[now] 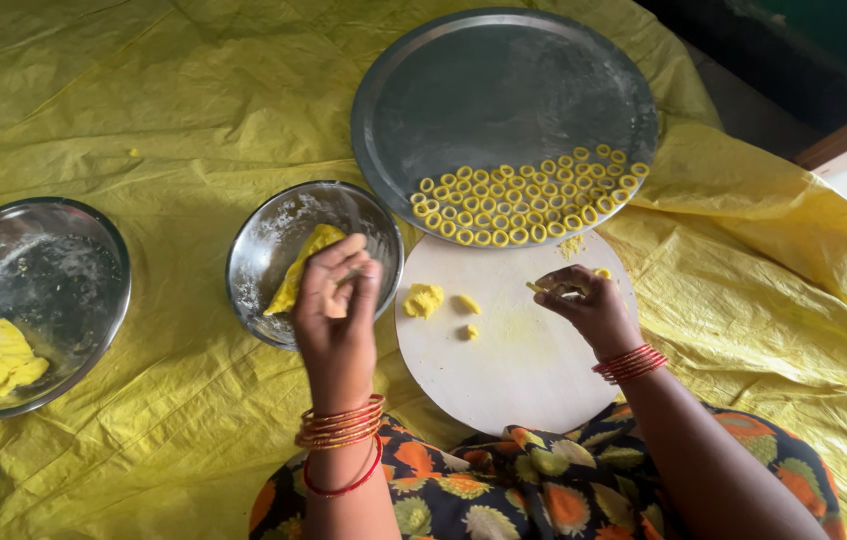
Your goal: The person shapes yellow dough into small ring shapes by hand and places them on a metal tray. They repeatedly pinch off small pieces of dough, roll them into thin strips, and form them into rings.
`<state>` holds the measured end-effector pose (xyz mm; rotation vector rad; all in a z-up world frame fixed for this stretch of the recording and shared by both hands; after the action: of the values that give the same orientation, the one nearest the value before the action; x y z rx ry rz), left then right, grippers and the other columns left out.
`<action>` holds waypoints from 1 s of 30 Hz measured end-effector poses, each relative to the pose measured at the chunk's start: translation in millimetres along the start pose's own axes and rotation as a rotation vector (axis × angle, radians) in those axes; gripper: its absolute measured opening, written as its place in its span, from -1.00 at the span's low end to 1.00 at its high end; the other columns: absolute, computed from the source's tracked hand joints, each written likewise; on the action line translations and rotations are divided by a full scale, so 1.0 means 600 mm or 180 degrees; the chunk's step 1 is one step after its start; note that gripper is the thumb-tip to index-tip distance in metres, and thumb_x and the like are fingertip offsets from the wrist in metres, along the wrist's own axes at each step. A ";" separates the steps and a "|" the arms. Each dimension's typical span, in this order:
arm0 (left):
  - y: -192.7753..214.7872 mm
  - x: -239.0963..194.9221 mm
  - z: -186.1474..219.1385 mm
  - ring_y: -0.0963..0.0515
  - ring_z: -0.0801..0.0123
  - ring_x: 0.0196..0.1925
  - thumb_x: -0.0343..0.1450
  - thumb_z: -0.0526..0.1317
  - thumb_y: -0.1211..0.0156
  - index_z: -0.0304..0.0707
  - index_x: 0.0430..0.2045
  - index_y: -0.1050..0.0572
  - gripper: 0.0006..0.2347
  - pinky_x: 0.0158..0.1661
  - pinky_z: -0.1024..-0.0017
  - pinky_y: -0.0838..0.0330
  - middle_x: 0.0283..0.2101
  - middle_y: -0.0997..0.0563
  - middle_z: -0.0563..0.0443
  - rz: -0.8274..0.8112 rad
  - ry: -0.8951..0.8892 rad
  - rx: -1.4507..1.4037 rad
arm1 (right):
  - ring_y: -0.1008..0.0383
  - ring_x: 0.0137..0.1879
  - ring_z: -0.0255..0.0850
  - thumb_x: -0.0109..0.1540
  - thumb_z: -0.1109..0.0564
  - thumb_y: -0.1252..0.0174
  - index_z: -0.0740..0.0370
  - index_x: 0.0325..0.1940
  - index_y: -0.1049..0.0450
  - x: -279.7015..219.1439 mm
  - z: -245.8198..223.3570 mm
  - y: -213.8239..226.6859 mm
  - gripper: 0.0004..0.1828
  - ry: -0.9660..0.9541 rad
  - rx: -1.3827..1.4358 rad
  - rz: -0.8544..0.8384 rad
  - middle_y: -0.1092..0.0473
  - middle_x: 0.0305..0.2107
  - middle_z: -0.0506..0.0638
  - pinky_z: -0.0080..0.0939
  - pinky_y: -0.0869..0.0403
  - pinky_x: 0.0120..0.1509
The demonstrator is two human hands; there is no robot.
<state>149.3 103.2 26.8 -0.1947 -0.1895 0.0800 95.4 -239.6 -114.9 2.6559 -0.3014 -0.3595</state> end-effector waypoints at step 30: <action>-0.010 0.009 -0.166 -0.54 0.36 -0.10 0.43 -0.28 -0.13 -0.31 -0.13 -0.55 -0.81 -0.05 0.31 -0.40 0.00 -0.61 -0.02 0.1363 0.1866 -0.2121 | -0.45 0.16 -0.07 0.19 0.11 -0.24 -0.08 -0.06 -0.63 0.476 -0.076 -0.353 -0.75 0.0778 -0.2803 -0.0424 -0.51 -0.03 -0.07 -0.01 -0.45 0.22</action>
<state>174.1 79.3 -66.7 -0.9084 0.4252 0.3803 410.0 -111.8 -228.6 1.8207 0.1046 -0.1469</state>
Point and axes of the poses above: each hand's wrist, its own x-axis towards the middle knuckle, its own y-axis out of the back of the hand, z = x × y, the point moved 8 cm from there along x, towards the middle knuckle
